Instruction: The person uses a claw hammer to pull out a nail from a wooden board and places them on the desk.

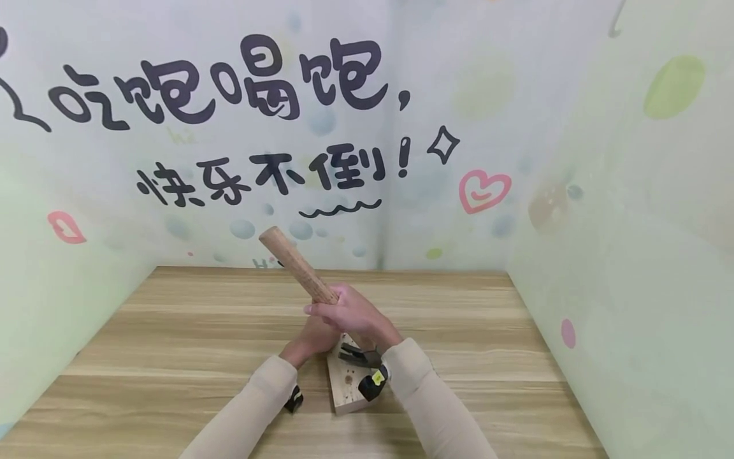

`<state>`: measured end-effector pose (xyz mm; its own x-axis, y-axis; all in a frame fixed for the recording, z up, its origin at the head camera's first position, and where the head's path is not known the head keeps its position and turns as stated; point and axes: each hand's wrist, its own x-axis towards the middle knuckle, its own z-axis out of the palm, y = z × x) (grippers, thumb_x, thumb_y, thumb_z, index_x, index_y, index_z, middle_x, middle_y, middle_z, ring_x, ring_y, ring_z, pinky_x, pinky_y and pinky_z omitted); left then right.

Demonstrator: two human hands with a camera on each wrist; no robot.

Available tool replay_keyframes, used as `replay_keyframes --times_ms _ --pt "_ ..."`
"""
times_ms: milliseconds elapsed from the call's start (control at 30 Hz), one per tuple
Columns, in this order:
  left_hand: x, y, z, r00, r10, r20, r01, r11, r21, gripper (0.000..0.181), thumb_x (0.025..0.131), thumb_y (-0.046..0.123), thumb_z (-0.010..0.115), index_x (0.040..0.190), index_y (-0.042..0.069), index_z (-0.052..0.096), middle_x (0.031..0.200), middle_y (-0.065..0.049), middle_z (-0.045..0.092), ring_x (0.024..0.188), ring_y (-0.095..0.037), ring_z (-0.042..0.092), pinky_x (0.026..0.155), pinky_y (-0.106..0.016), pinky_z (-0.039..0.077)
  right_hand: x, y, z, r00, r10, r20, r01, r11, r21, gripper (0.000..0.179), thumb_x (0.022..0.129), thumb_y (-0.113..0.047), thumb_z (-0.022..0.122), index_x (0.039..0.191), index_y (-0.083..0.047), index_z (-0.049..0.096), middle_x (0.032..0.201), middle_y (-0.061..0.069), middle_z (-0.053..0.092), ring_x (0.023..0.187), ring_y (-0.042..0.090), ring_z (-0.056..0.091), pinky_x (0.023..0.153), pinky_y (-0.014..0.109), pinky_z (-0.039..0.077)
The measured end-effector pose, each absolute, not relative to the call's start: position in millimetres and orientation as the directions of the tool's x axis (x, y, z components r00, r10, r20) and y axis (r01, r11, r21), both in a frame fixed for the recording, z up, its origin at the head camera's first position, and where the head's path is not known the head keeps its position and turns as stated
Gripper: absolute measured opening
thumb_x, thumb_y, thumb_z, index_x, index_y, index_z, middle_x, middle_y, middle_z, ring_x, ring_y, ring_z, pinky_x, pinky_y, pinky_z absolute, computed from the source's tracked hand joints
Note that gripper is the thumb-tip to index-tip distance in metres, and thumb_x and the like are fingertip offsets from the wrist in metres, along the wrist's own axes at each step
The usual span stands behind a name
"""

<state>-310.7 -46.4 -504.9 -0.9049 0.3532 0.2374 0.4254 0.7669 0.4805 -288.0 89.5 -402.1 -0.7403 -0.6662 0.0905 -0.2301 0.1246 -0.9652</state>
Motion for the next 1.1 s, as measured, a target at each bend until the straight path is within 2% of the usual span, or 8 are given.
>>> replay_keyframes --times_ms 333,467,567,633,800,1100 --pt "-311 -45 -505 -0.907 0.356 0.227 0.422 0.757 0.498 0.016 0.094 0.012 0.050 0.099 0.005 0.063 0.099 -0.012 0.063 0.090 -0.028 0.058 0.077 -0.049 0.049 -287 92 -402 -0.743 -0.662 0.097 -0.243 0.131 -0.961 0.023 0.094 -0.028 0.065 0.095 -0.004 0.066 0.055 -0.001 0.042 0.047 0.010 0.036 0.044 0.025 0.030" --pt "-310 -44 -504 -0.904 0.370 0.214 0.427 0.788 0.444 0.028 0.098 0.013 0.047 0.118 0.001 0.063 0.115 -0.016 0.064 0.100 -0.033 0.057 0.084 -0.052 0.046 -285 98 -402 -0.755 -0.645 0.118 -0.226 0.086 -0.970 0.031 0.094 -0.025 0.066 0.094 0.005 0.061 0.053 -0.003 0.041 0.044 0.008 0.036 0.043 0.024 0.030" --pt "-310 -42 -503 -0.927 0.340 0.158 0.375 0.829 0.415 0.039 0.104 0.020 0.041 0.136 0.001 0.054 0.121 -0.025 0.059 0.105 -0.040 0.052 0.086 -0.055 0.044 -284 107 -403 -0.770 -0.617 0.164 -0.221 0.017 -0.975 0.028 0.095 -0.020 0.064 0.090 0.006 0.057 0.052 -0.004 0.042 0.043 0.006 0.037 0.041 0.023 0.030" --pt "-310 -41 -502 -0.946 0.306 0.109 0.322 0.845 0.427 0.043 0.107 0.027 0.037 0.140 0.003 0.049 0.120 -0.027 0.055 0.107 -0.042 0.049 0.085 -0.056 0.044 -283 114 -404 -0.774 -0.600 0.201 -0.220 -0.043 -0.975 0.024 0.095 -0.017 0.061 0.087 0.004 0.054 0.052 -0.005 0.042 0.043 0.006 0.037 0.041 0.022 0.030" --pt "-311 -41 -504 -0.959 0.277 0.066 0.275 0.843 0.462 0.040 0.108 0.033 0.037 0.137 0.008 0.048 0.122 -0.025 0.051 0.113 -0.040 0.045 0.091 -0.056 0.041 -283 127 -407 -0.769 -0.572 0.286 -0.211 -0.195 -0.958 0.015 0.096 -0.012 0.056 0.084 -0.003 0.052 0.052 -0.006 0.040 0.043 0.006 0.034 0.041 0.023 0.028" --pt "-312 -40 -502 -0.958 0.281 0.059 0.274 0.835 0.478 0.040 0.108 0.033 0.037 0.137 0.008 0.049 0.125 -0.025 0.051 0.115 -0.040 0.045 0.094 -0.056 0.040 -281 143 -409 -0.722 -0.581 0.376 -0.206 -0.339 -0.918 0.014 0.097 -0.006 0.050 0.083 -0.009 0.049 0.052 -0.004 0.035 0.041 0.010 0.029 0.039 0.031 0.020"
